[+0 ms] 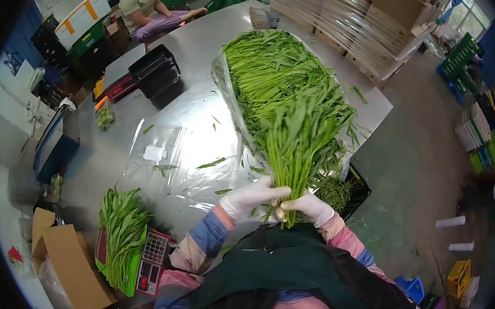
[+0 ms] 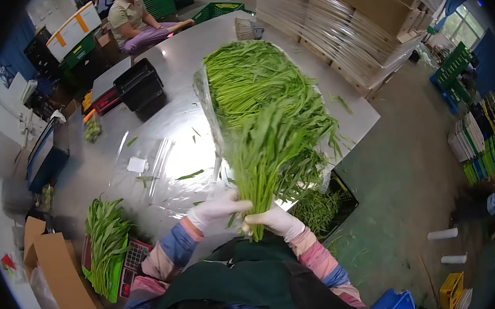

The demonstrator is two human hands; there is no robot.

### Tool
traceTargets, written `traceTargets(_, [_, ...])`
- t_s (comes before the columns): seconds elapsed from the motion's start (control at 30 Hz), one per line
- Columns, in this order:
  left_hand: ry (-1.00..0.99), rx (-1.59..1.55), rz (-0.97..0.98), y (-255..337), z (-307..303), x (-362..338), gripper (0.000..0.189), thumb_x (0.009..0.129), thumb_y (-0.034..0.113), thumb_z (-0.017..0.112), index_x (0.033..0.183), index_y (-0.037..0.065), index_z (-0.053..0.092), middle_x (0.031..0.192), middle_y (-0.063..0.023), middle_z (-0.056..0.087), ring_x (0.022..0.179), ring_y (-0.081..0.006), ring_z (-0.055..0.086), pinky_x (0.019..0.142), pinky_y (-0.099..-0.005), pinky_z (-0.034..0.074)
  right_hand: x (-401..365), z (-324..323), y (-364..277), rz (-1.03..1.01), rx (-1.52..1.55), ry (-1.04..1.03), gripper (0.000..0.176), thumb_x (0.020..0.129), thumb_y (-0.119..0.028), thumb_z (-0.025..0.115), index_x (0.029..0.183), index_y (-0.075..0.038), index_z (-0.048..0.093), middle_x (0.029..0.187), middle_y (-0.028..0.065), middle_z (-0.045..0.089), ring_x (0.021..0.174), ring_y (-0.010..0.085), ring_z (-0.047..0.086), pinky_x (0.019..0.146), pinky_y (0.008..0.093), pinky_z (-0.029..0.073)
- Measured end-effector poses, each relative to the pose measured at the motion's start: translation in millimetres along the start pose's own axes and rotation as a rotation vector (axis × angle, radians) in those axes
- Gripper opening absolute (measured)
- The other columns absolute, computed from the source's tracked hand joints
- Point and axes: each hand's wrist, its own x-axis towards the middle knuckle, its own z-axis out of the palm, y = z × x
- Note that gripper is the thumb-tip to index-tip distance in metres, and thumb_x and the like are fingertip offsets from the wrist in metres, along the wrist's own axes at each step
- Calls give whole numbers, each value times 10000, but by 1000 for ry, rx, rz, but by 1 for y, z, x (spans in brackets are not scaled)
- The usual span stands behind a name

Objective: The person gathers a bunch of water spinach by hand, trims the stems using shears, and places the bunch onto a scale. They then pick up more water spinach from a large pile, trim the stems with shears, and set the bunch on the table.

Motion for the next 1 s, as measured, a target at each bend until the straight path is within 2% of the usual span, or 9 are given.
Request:
traceTargets(0.17, [100, -41, 357, -26, 10, 10, 384, 973, 210, 619, 1285, -14, 595, 1291, -142, 614, 1129, -196, 602, 954, -342, 505, 7, 26, -15, -4, -296, 109, 389, 908, -129, 711, 1227, -11, 522, 958, 106, 678, 840, 178, 684, 729, 309, 568])
traceTargets(0.2, [134, -144, 386, -30, 10, 11, 353, 970, 184, 623, 1263, -12, 603, 1281, -140, 624, 1122, -198, 608, 961, -344, 503, 18, 22, -10, -180, -561, 100, 459, 908, -127, 718, 1282, -17, 475, 996, 111, 684, 880, 186, 685, 769, 316, 565])
traceTargets(0.27, [323, -230, 490, -29, 9, 4, 281, 974, 130, 608, 1216, -12, 620, 1224, -132, 659, 1076, -184, 627, 959, -344, 504, 12, 29, -32, -36, -818, 221, 549, 841, -282, 787, 1244, 17, 563, 1021, 125, 703, 899, 219, 689, 816, 340, 554])
traceTargets(0.33, [504, -256, 461, -32, -3, 0, 201, 989, 124, 590, 1143, -5, 607, 1097, -92, 678, 983, -160, 640, 855, -330, 534, 13, 20, -32, -158, -1089, 405, 649, 762, -439, 816, 1171, 37, 651, 1034, 148, 711, 912, 242, 697, 830, 357, 547])
traceTargets(0.43, [710, -121, 480, -51, -19, 2, 156, 991, 91, 572, 1128, 17, 585, 1041, -70, 668, 916, -140, 634, 758, -303, 541, 28, 30, -35, -453, -953, 472, 383, 800, -196, 806, 1127, -30, 693, 960, 108, 709, 878, 226, 692, 784, 321, 540])
traceTargets(0.57, [932, 133, 568, -63, -15, 7, 227, 952, 87, 602, 1151, -23, 601, 965, -76, 680, 888, -173, 654, 749, -323, 533, 64, 58, -32, -848, -1148, 381, 319, 777, -28, 783, 1085, -29, 703, 880, 82, 643, 764, 174, 634, 697, 285, 525])
traceTargets(0.83, [891, 53, 526, -58, -4, -7, 276, 970, 145, 615, 1185, -26, 592, 962, -48, 675, 798, -105, 626, 672, -278, 521, 81, 60, -21, -607, -1014, 398, 99, 862, -12, 704, 934, -6, 636, 815, 47, 631, 704, 113, 596, 626, 269, 493])
traceTargets(0.87, [772, -45, 439, -55, -6, -13, 366, 1000, 156, 580, 1321, -12, 528, 1219, -92, 631, 1094, -157, 599, 887, -292, 503, 82, 61, -19, -604, -1039, 407, 74, 912, -43, 668, 952, -8, 616, 814, 36, 638, 679, 95, 597, 591, 257, 500])
traceTargets(1.0, [595, -199, 266, -51, -10, -23, 510, 987, 173, 612, 1453, 44, 450, 1307, -107, 587, 1067, -145, 610, 861, -295, 524, 74, 70, -30, -188, -566, 472, 122, 940, -92, 660, 1024, -24, 602, 819, 37, 647, 648, 105, 614, 565, 252, 522])
